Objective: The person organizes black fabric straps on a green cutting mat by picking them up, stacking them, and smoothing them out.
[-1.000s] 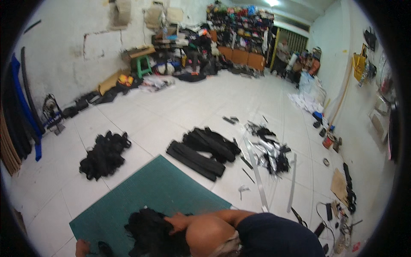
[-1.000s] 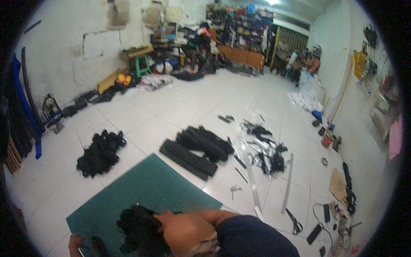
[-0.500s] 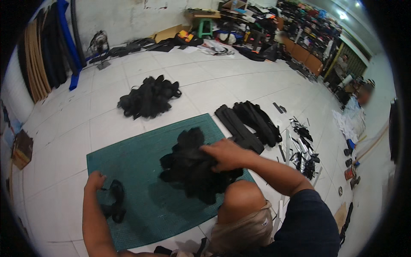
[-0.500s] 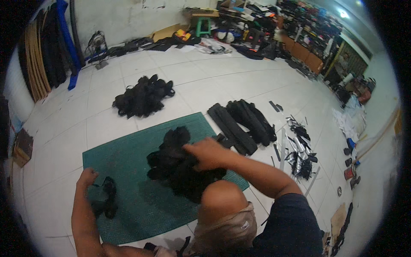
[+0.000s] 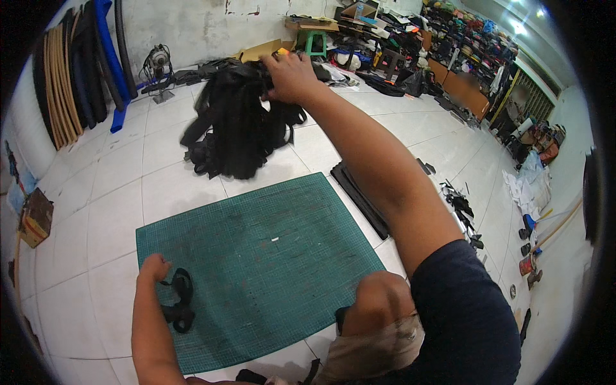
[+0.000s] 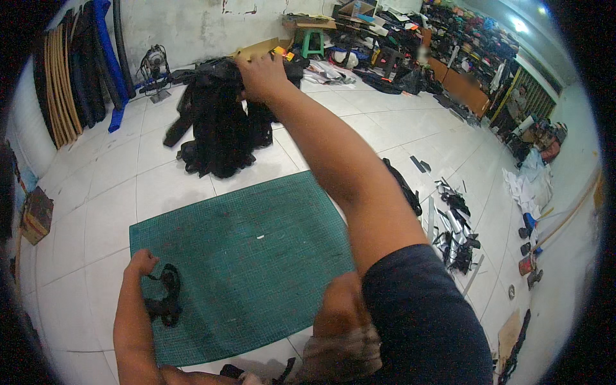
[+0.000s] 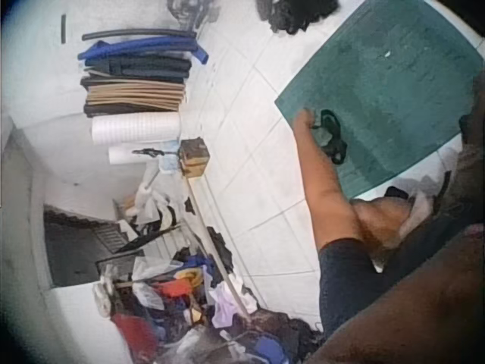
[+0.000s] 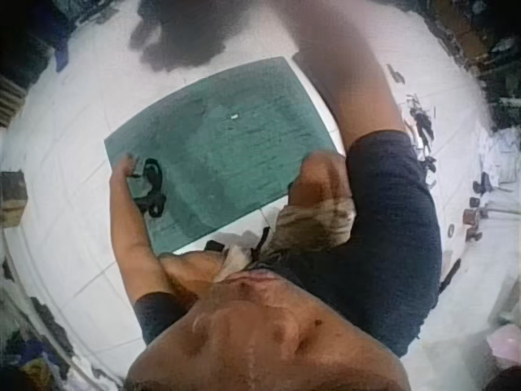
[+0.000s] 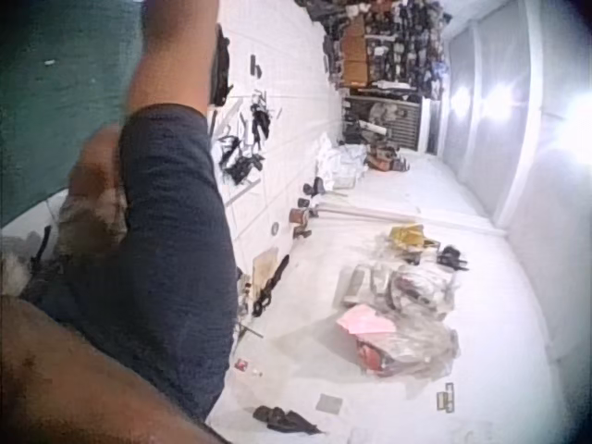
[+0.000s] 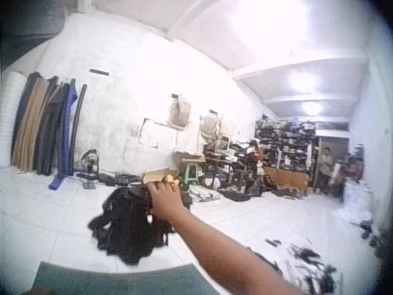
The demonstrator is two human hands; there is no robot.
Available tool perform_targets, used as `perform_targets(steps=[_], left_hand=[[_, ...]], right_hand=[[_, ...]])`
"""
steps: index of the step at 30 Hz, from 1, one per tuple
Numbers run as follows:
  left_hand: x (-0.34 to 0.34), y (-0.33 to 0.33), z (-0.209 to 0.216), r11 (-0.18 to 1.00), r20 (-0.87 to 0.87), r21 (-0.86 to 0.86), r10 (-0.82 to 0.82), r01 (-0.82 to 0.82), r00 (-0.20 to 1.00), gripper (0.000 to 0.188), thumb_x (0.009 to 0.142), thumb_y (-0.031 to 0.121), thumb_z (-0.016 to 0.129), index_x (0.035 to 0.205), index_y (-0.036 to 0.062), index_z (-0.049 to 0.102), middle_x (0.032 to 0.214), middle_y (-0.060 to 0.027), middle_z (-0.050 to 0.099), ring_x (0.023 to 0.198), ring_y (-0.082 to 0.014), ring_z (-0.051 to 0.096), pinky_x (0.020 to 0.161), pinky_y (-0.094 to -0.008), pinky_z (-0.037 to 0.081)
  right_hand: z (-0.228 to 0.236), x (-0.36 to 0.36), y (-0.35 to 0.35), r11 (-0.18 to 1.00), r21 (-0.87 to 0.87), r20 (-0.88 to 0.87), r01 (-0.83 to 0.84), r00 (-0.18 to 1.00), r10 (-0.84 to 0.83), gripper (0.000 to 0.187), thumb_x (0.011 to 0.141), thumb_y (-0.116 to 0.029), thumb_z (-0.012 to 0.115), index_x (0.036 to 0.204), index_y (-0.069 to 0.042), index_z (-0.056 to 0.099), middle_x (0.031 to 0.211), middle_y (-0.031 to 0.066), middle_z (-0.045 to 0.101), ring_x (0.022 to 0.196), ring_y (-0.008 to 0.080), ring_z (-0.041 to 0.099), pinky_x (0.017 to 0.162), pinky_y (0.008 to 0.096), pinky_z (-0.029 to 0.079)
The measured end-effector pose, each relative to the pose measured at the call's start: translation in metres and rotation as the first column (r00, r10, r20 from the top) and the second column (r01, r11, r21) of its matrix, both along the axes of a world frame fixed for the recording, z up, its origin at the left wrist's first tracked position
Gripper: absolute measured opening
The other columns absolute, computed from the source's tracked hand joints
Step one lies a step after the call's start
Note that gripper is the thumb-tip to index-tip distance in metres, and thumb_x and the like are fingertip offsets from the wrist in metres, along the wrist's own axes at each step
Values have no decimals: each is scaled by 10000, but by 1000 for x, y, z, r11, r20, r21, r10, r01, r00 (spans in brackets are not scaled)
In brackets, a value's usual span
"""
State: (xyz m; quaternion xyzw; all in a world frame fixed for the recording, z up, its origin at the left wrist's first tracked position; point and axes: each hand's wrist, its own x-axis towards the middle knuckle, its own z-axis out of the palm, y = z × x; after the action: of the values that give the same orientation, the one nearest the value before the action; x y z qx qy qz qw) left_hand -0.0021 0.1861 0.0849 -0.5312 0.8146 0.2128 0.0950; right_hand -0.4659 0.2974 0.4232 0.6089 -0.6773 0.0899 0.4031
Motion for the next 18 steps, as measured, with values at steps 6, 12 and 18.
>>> perform_targets(steps=[6,12,18], left_hand=[[-7,12,20,995,-72,-102,-31,23,997,338,849,317,680,962,-2,692,987,-240,688,944,-400,659,822,-470,516],[-58,33,66,979,-431,-185,-158,84,888,290,893,286,650,897,-3,642,803,-151,637,754,-291,611,712,-407,482],[-119,94,116,971,-713,131,-49,201,700,247,920,250,633,814,34,577,709,-17,534,644,-117,482,602,-300,405]], right_hand=[[-32,74,-21,975,165,353,-146,932,80,520,758,-367,758,1187,-135,578,1094,153,662,1001,352,649,867,486,491],[-181,125,38,576,669,642,-470,756,-127,603,804,-424,760,1293,-130,564,1238,137,634,1125,332,612,927,476,494],[-220,143,83,593,399,835,-700,544,80,646,825,-347,758,1341,-81,475,1154,182,655,1086,370,621,895,481,492]])
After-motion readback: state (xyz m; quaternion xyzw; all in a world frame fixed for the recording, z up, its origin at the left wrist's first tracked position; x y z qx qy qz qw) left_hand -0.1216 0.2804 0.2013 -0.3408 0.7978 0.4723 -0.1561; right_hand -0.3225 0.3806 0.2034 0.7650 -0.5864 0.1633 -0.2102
